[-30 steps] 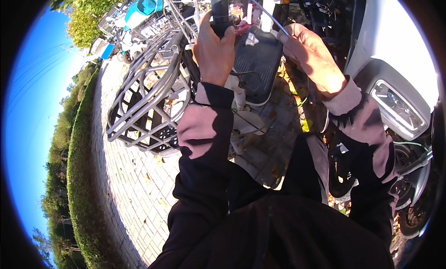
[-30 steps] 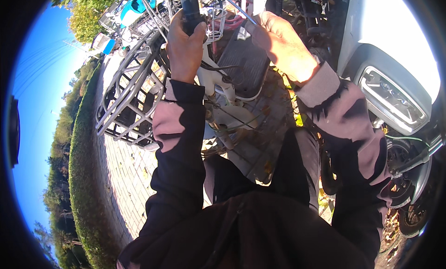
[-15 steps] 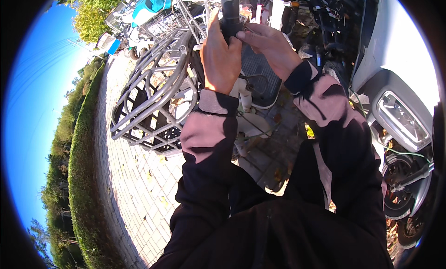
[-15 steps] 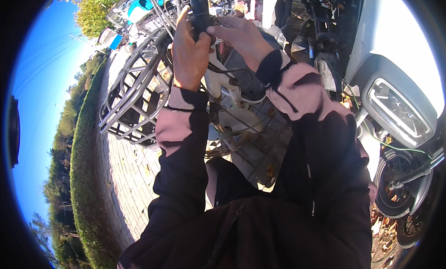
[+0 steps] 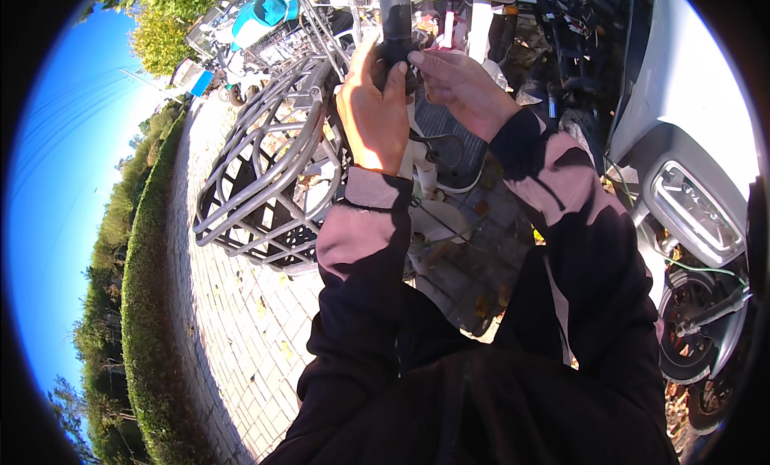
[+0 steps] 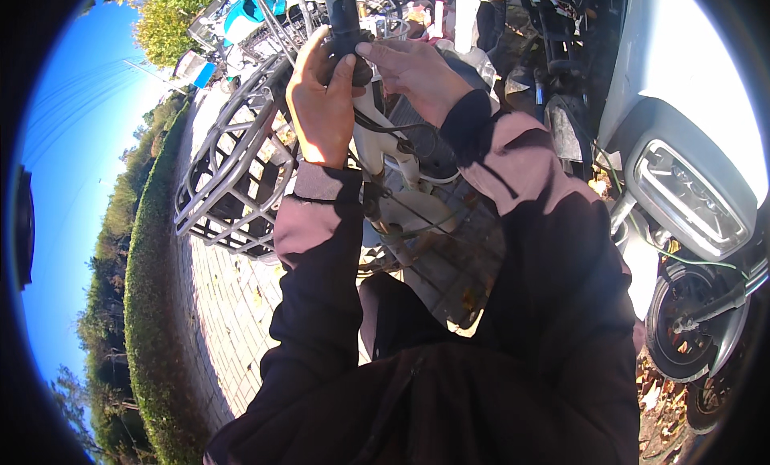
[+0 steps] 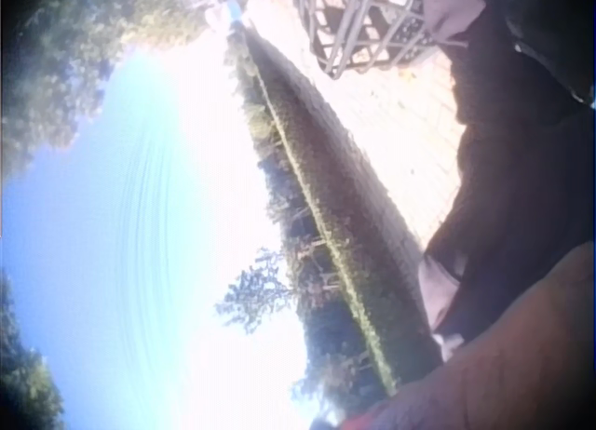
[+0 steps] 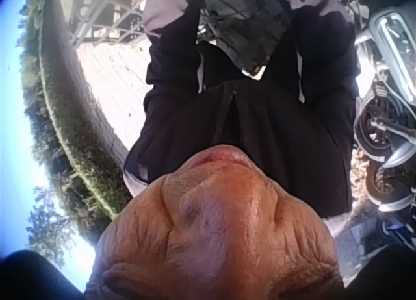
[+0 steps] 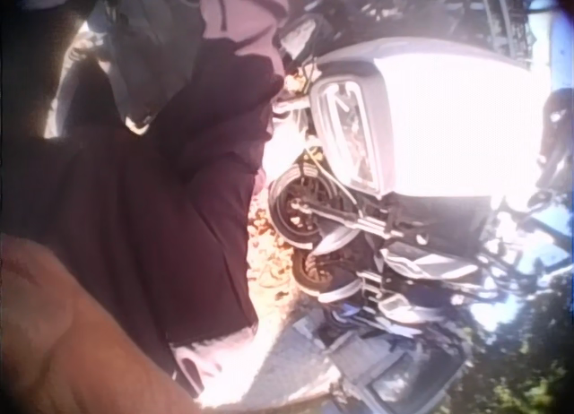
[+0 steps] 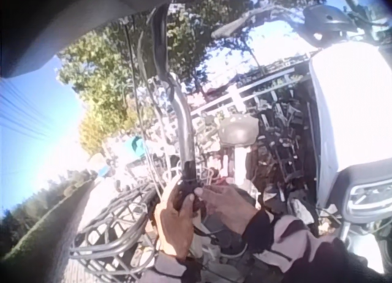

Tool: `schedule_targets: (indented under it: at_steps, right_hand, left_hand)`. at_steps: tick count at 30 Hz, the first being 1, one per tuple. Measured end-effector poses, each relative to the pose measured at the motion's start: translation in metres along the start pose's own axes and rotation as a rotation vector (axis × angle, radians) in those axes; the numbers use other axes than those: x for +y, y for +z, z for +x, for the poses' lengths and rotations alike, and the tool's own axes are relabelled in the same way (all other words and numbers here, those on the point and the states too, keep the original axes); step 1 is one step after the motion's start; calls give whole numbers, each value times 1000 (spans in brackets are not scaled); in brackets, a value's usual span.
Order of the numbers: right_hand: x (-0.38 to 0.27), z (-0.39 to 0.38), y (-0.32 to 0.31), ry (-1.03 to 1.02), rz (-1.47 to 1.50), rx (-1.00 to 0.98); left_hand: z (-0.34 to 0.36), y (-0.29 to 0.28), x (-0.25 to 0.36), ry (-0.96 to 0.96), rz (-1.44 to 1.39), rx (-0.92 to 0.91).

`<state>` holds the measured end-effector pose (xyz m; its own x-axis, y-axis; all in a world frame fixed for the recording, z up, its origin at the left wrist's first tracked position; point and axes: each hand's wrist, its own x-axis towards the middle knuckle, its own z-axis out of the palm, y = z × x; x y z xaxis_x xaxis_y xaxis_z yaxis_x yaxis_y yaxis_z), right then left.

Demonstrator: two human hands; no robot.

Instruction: The person uses a wrench to loosen and remove bolts from the front basket of a white electric scooter. They detach the basket and set it aside, then proceed to adjust the handlebars and other components near the front fork.

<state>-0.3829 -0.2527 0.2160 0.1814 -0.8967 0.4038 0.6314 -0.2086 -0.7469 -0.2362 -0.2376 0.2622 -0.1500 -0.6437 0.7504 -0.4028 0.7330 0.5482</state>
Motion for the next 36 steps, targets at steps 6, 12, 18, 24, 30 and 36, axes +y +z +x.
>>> schedule_targets:
  at_steps: [6,12,18,24,30,36]
  right_hand:
    - [0,3,1,-5,88,-11]
    - [6,5,2,-48,94,5]
    - [6,7,2,-15,75,-8]
    - [5,8,1,-52,105,6]
    - [6,10,1,-75,117,-22]
    - [7,4,12,-102,-4,98]
  left_hand:
    - [1,1,8,14,-14,9]
    - [-1,3,10,-52,85,9]
    - [2,0,8,-25,131,-41]
    - [6,2,8,-115,52,-49]
    - [6,5,10,-100,63,-13]
    - [6,6,11,-30,65,-6]
